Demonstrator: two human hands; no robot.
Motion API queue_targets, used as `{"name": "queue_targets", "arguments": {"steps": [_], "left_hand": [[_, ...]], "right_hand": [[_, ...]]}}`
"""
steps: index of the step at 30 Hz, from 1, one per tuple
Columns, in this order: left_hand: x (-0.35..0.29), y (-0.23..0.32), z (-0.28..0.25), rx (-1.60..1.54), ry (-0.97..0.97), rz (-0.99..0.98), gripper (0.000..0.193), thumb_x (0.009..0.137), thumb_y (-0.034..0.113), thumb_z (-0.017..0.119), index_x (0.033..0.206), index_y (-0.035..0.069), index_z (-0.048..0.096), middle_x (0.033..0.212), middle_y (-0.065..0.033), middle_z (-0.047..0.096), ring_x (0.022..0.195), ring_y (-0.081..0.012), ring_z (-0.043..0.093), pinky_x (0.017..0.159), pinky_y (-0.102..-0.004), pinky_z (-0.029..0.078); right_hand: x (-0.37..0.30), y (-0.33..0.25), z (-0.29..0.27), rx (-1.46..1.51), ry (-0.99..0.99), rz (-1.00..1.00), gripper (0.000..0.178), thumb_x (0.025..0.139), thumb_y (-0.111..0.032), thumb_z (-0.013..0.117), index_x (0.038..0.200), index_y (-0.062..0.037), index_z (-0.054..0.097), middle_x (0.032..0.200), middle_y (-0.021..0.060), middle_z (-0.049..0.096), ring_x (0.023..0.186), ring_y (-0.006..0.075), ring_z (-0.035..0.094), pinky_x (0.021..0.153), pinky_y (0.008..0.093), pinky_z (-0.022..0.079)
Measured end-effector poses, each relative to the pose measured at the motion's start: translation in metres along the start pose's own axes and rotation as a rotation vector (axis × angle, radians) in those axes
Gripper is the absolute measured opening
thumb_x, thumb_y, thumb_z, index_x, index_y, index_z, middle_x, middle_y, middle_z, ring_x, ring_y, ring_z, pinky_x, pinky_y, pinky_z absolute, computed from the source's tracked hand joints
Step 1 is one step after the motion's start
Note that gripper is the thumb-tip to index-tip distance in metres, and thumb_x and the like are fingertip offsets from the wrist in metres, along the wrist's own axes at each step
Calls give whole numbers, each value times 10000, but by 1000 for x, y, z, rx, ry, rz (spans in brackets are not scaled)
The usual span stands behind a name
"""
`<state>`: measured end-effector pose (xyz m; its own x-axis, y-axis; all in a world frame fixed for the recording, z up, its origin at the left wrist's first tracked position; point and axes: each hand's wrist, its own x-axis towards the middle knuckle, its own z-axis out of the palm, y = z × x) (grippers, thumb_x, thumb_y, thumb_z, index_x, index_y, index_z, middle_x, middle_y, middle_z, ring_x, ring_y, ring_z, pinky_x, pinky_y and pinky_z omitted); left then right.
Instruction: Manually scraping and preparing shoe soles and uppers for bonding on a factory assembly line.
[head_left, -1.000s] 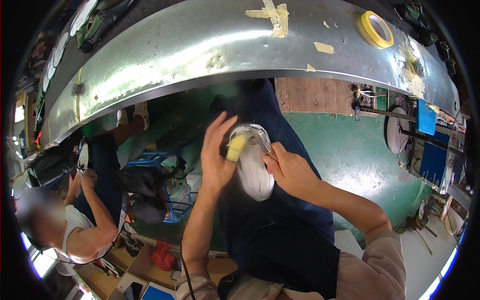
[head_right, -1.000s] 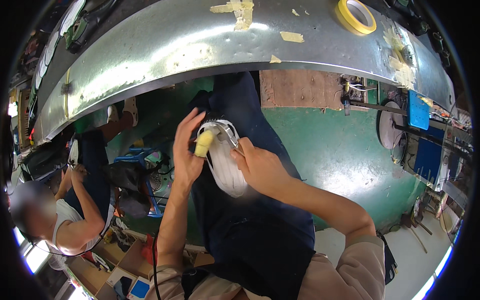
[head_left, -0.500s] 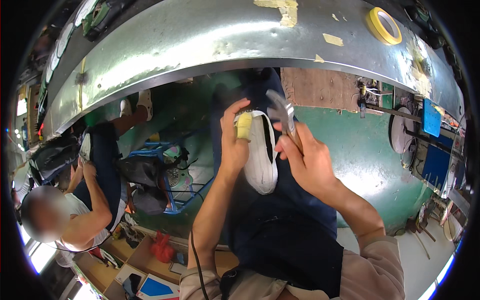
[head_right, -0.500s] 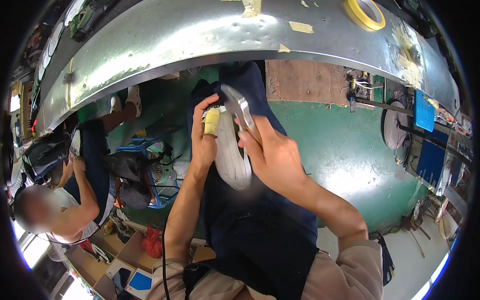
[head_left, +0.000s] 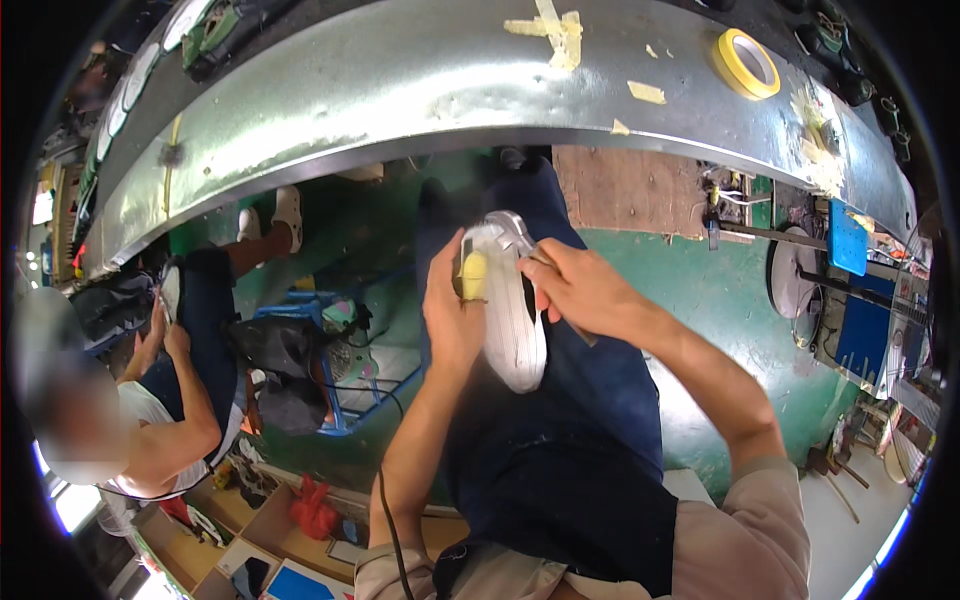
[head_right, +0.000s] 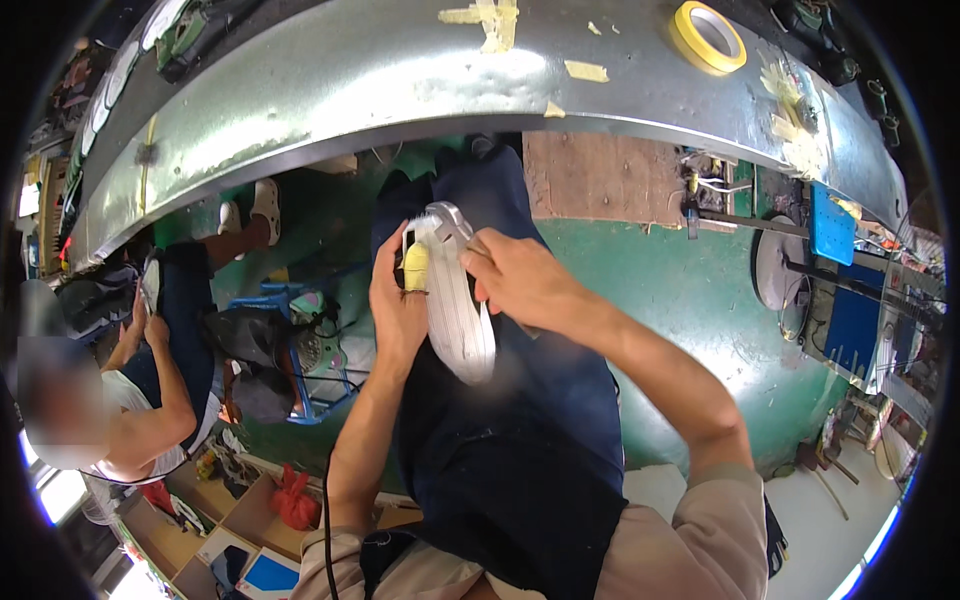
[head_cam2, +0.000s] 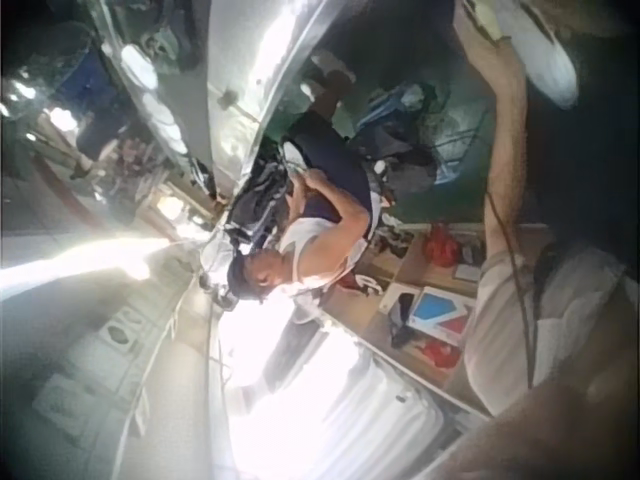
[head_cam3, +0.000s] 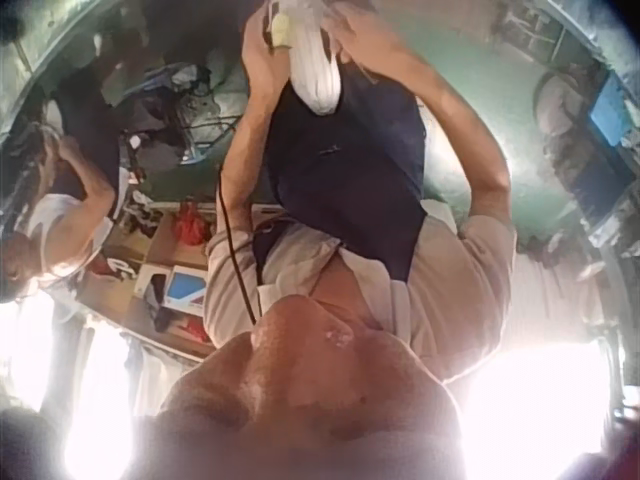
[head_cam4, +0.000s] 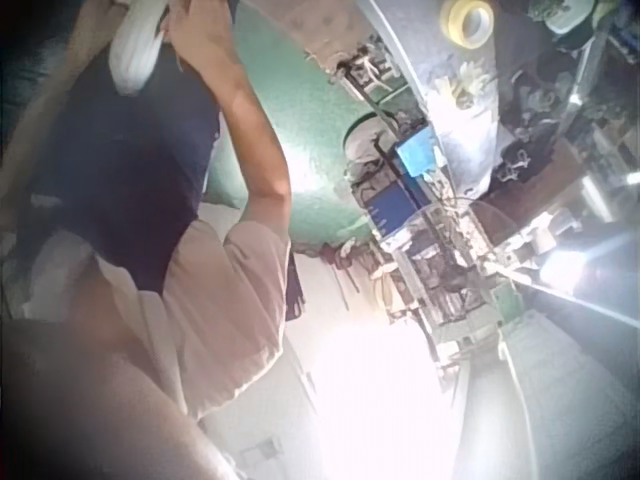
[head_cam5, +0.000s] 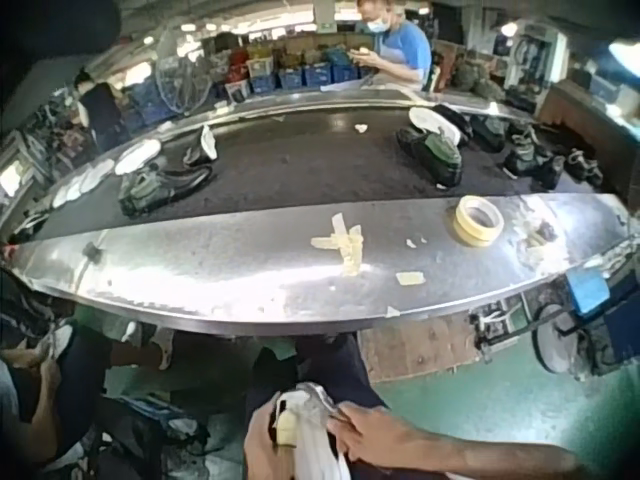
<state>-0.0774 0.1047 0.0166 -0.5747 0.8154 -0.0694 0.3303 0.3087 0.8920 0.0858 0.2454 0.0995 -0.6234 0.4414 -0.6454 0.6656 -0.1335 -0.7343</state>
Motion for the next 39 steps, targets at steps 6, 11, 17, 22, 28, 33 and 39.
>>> {"name": "queue_targets", "arguments": {"steps": [6, 11, 17, 22, 28, 33, 39], "left_hand": [[13, 10, -39, -96, -308, -31, 682, 996, -56, 680, 1636, 125, 530, 1388, -56, 687, 974, -107, 642, 707, -261, 559], [12, 7, -32, -210, -328, -186, 643, 975, -30, 737, 1588, 60, 566, 1463, -159, 677, 1240, -218, 683, 1052, -309, 526], [8, -1, -31, -130, -280, -78, 642, 974, -34, 735, 1585, 90, 583, 1357, -85, 694, 995, -146, 643, 842, -291, 530], [5, 11, -20, -59, -244, 38, 621, 1004, 25, 757, 1591, 133, 587, 1298, -57, 682, 836, -111, 646, 665, -273, 548], [-24, 4, -27, -367, -319, -156, 539, 1129, 180, 580, 1660, 153, 494, 1465, -63, 639, 1180, -155, 676, 975, -268, 536], [-120, -20, -3, -1228, -209, -945, 549, 1191, 377, 451, 1604, 16, 466, 1585, -138, 562, 1473, -283, 518, 1255, -428, 390], [-89, -17, -14, -1240, -414, -885, 744, 1159, 604, 335, 1674, 70, 386, 1672, -130, 484, 1535, -307, 467, 1282, -482, 356]], "right_hand": [[-31, 34, 2, -977, 115, -722, 144, 987, -146, 636, 1066, -26, 625, 856, 144, 726, 814, 327, 752, 714, 437, 588], [-13, 30, 21, -927, -210, -778, 209, 1008, -175, 694, 934, -2, 602, 800, 174, 688, 782, 383, 733, 671, 484, 564], [-19, 10, 27, -901, -324, -669, 246, 1022, -190, 692, 926, 11, 586, 722, 205, 645, 677, 435, 691, 620, 512, 535], [-50, 8, 20, -1064, -195, -677, 138, 950, -86, 685, 938, 17, 595, 745, 197, 668, 677, 401, 714, 603, 494, 547], [-62, 3, 23, -1038, -190, -644, 138, 940, -61, 672, 972, 48, 593, 752, 198, 682, 675, 389, 726, 588, 500, 556], [-73, 2, 40, -844, -264, -404, 324, 1112, -248, 600, 984, 46, 563, 695, 208, 669, 658, 427, 705, 573, 504, 543], [-56, 62, 88, -639, 49, -488, 271, 1090, -235, 635, 1006, 6, 543, 758, 208, 686, 707, 420, 719, 618, 505, 556]]}}
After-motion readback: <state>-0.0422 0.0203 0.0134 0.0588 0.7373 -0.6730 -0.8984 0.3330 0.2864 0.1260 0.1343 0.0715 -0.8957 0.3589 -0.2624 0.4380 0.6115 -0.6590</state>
